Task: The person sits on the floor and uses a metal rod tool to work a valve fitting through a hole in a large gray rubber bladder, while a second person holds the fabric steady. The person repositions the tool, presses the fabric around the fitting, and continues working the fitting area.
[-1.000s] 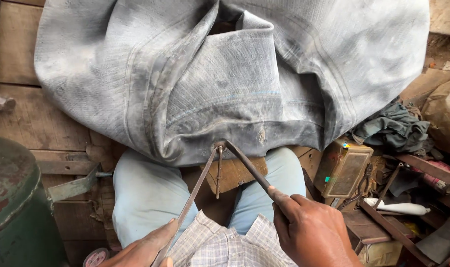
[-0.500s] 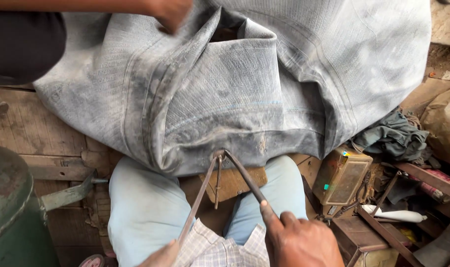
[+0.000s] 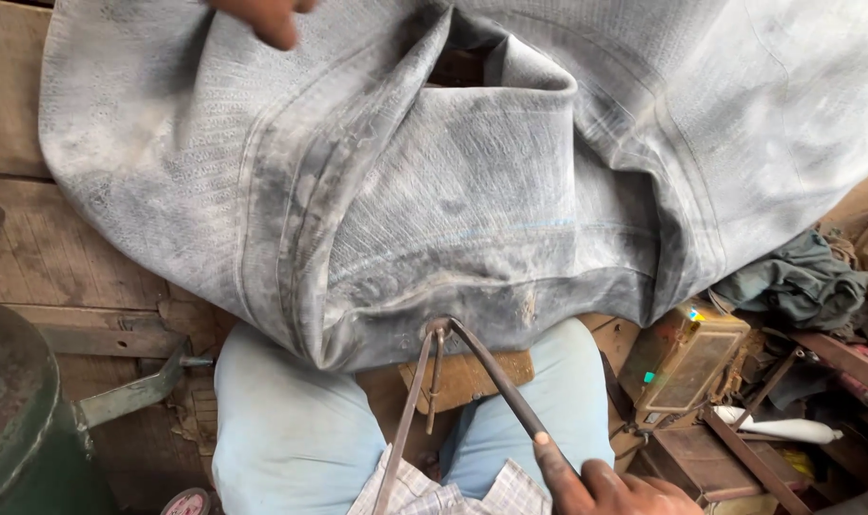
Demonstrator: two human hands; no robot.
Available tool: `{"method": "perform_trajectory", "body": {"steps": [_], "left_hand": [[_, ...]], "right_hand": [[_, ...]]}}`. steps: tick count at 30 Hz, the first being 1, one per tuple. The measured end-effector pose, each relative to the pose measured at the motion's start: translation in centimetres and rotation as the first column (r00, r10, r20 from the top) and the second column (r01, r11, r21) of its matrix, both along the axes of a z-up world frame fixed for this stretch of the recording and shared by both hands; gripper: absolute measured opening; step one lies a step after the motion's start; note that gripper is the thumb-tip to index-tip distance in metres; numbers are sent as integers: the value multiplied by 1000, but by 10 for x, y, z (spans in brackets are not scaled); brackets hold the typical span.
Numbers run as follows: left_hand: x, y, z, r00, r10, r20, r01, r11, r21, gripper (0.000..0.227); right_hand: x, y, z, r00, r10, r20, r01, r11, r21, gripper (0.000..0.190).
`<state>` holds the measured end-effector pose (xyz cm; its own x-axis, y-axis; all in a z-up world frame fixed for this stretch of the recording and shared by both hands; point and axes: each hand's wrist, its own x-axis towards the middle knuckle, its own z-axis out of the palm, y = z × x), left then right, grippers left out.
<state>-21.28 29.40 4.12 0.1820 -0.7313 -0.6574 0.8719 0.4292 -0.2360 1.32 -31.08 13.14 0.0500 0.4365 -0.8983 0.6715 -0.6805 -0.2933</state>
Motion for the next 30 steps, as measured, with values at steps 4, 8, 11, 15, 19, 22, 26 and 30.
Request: {"method": "perform_trajectory", "body": {"steps": [4, 8, 11, 15, 19, 22, 26, 30], "left_hand": [[116, 57, -20, 981, 110, -161, -122, 990, -67, 26], [236, 81, -91, 946, 178, -269, -220, 966, -137, 25], [312, 67, -156, 912, 215, -348, -291, 939, -183, 25], [329, 61, -254, 834, 283, -474, -412, 891, -193, 27], [343, 75, -310, 886, 348, -307, -418, 885, -204, 28], [354, 70, -312, 23, 530, -848, -866, 434, 248, 27], [378, 25, -225, -496, 435, -751, -770, 180, 612, 19], [407, -23, -132, -753, 252, -608, -647, -117, 753, 32]], "right_hand": [[-2, 12, 17, 996, 34, 79, -16, 978, -210, 56], [8, 16, 21, 986, -159, 52, 159, 987, 3, 58], [4, 14, 24, 977, -212, 30, 213, 977, -18, 60], [-8, 2, 19, 960, -277, 30, 276, 960, 37, 61], [-17, 12, 18, 969, -231, 86, 237, 969, -74, 55], [-24, 25, 21, 902, -372, 219, 390, 920, -44, 54], [-44, 16, 14, 842, -473, 259, 462, 881, 105, 53], [-55, 14, 8, 777, -545, 317, 494, 838, 231, 52]]}}
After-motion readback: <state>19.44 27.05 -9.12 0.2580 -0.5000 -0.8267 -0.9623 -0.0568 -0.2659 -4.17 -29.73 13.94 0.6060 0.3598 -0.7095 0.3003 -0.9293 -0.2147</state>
